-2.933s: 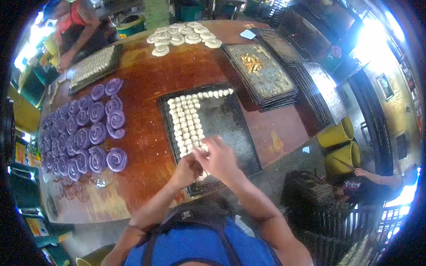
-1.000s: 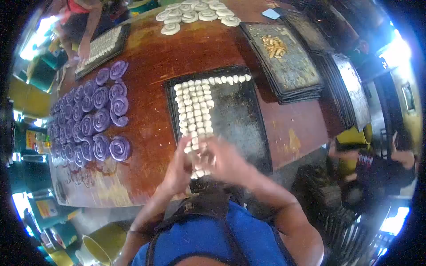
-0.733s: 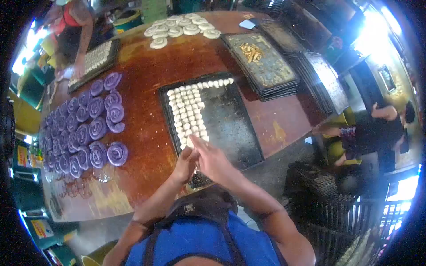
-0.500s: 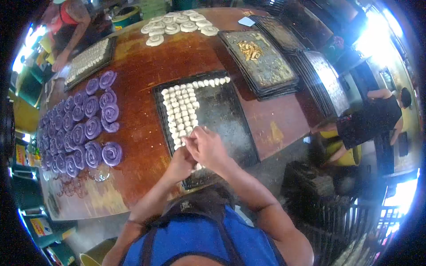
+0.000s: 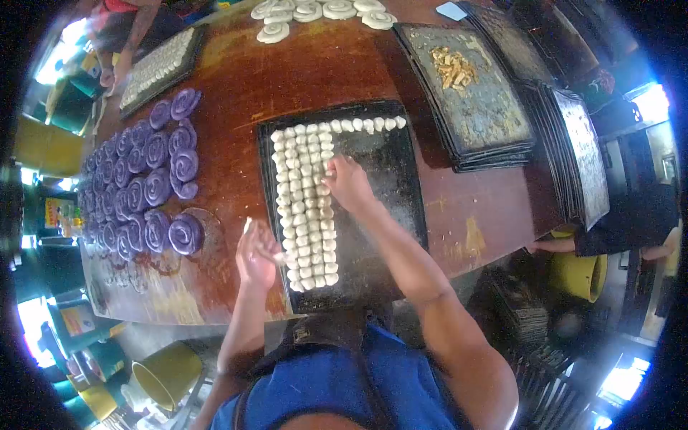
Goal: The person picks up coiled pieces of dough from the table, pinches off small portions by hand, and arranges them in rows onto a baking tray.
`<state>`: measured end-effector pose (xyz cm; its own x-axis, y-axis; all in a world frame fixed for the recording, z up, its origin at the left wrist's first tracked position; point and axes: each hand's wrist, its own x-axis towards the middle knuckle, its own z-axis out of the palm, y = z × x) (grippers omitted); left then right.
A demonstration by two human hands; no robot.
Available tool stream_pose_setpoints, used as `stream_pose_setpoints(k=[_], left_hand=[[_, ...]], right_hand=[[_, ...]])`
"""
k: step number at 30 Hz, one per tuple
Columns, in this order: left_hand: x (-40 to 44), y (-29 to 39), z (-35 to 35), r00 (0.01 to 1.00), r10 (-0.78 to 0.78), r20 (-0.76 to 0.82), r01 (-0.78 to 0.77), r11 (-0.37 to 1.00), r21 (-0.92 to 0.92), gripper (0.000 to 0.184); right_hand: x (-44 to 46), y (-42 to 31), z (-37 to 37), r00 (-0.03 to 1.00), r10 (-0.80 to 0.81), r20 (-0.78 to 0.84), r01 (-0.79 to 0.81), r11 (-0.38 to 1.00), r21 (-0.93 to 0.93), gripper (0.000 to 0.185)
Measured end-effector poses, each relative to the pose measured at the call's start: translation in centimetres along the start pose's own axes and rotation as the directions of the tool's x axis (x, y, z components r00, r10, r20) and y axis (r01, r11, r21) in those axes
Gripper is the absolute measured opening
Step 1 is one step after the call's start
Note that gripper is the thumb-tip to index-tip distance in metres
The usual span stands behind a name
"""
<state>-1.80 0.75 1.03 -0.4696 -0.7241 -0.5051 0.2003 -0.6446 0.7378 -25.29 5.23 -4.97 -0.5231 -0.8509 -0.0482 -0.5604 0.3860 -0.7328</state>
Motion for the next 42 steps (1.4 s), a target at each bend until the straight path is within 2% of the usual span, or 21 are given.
stream_pose_setpoints(k=[3, 6, 8, 10, 13, 15, 18, 21, 22, 23, 25, 26, 27, 29, 31, 33, 34, 35, 37, 39, 42], left_hand=[[-0.1, -0.7, -0.7, 0.976, -0.008, 0.218, -0.028, 0.987, 0.159, 0.038], [-6.0, 2.0, -0.1, 0.622, 0.17, 0.765, -0.751, 0.407, 0.52, 0.046], [-6.7, 1.9, -1.0, 0.533, 0.249, 0.809, -0.819, 0.391, 0.419, 0.041], [-5.3, 0.2, -2.1, 0.782, -0.275, 0.56, -0.215, 0.723, 0.656, 0.037], [-6.0, -1.3, -1.1, 0.805, -0.24, 0.542, 0.171, 0.969, 0.176, 0.035], [-6.0, -0.6, -0.3, 0.837, -0.209, 0.505, 0.014, 0.932, 0.361, 0.032], [-6.2, -1.1, 0.2, 0.644, -0.028, 0.765, -0.515, 0.723, 0.461, 0.022], [-6.2, 1.7, 1.1, 0.719, -0.272, 0.64, -0.207, 0.795, 0.571, 0.017], [-7.3, 4.2, 1.9, 0.751, -0.468, 0.465, 0.101, 0.777, 0.621, 0.015], [-4.8, 4.0, 0.8, 0.763, -0.467, 0.447, 0.11, 0.776, 0.622, 0.015], [-0.7, 2.5, -1.8, 0.866, 0.145, 0.479, -0.242, 0.959, 0.146, 0.016], [-0.1, 1.9, -2.1, 0.839, 0.347, 0.418, -0.382, 0.924, 0.001, 0.017], [-0.9, 0.8, -1.3, 0.924, 0.147, 0.354, -0.172, 0.984, 0.04, 0.016], [-3.3, 0.5, 2.1, 0.913, -0.271, 0.305, 0.07, 0.84, 0.538, 0.016], [-4.2, -0.2, 1.5, 0.939, -0.227, 0.258, 0.054, 0.838, 0.543, 0.016], [-1.3, -1.3, -2.1, 0.948, -0.029, 0.318, -0.03, 0.983, 0.179, 0.024], [-1.1, -0.7, -0.3, 0.999, -0.039, 0.006, 0.039, 0.999, 0.001, 0.034], [-1.0, -0.4, 0.1, 0.999, -0.035, 0.011, 0.035, 0.999, 0.0, 0.034], [-0.8, 0.3, 0.4, 0.997, 0.0, 0.073, -0.046, 0.774, 0.631, 0.045], [-4.0, 0.1, 0.7, 0.875, 0.075, 0.478, -0.36, 0.76, 0.541, 0.059], [-7.3, 2.3, -0.3, 0.528, 0.108, 0.842, -0.819, 0.329, 0.471, 0.059]], right_hand=[[-7.0, -7.5, -3.9, 0.999, 0.035, 0.005, -0.035, 0.996, 0.079, 0.038], [-16.4, -13.6, -5.0, 0.936, -0.347, 0.057, 0.337, 0.932, 0.135, 0.028], [-18.3, -14.3, -4.2, 0.865, -0.5, -0.03, 0.5, 0.858, 0.113, 0.018], [-17.6, -14.0, -1.9, 0.954, -0.275, -0.118, 0.29, 0.946, 0.147, 0.017], [-18.5, -14.6, -0.2, 1.0, -0.02, -0.016, 0.019, 0.995, -0.099, 0.016], [-19.6, -14.3, -0.5, 0.921, -0.225, -0.318, 0.203, 0.974, -0.101, 0.028], [-17.0, -14.5, -1.5, 0.908, -0.254, -0.333, 0.195, 0.96, -0.2, 0.012], [-14.9, -13.8, -2.8, 0.916, -0.294, -0.274, 0.258, 0.953, -0.16, 0.015], [-14.9, -12.4, -3.3, 0.961, -0.233, -0.15, 0.259, 0.949, 0.182, 0.018], [-14.6, -10.9, -4.1, 0.977, -0.212, -0.004, 0.186, 0.848, 0.497, 0.022], [-12.2, -8.6, -5.3, 0.975, -0.21, 0.075, 0.142, 0.842, 0.52, 0.021], [-10.0, -7.0, -4.6, 1.0, -0.015, 0.019, 0.008, 0.942, 0.337, 0.019], [-8.0, -5.3, -3.8, 0.984, 0.161, -0.079, -0.148, 0.978, 0.149, 0.018], [-4.8, -0.4, -1.2, 0.995, 0.018, -0.095, -0.01, 0.996, 0.087, 0.014], [-2.6, 0.8, -0.1, 0.984, -0.132, -0.121, 0.135, 0.991, 0.017, 0.016], [-2.5, 0.2, 0.7, 0.994, -0.057, -0.097, 0.051, 0.997, -0.066, 0.03], [-2.3, -0.5, 0.6, 0.996, -0.054, -0.07, 0.049, 0.997, -0.062, 0.039], [-3.1, -1.3, 0.1, 0.996, -0.057, -0.075, 0.052, 0.997, -0.065, 0.039], [-6.4, -5.9, -3.0, 1.0, 0.015, -0.01, -0.015, 0.999, -0.028, 0.038], [-12.8, -11.6, -6.1, 0.995, -0.081, 0.051, 0.07, 0.98, 0.184, 0.038], [-18.1, -15.6, -6.8, 0.88, -0.44, 0.18, 0.418, 0.896, 0.149, 0.043]])
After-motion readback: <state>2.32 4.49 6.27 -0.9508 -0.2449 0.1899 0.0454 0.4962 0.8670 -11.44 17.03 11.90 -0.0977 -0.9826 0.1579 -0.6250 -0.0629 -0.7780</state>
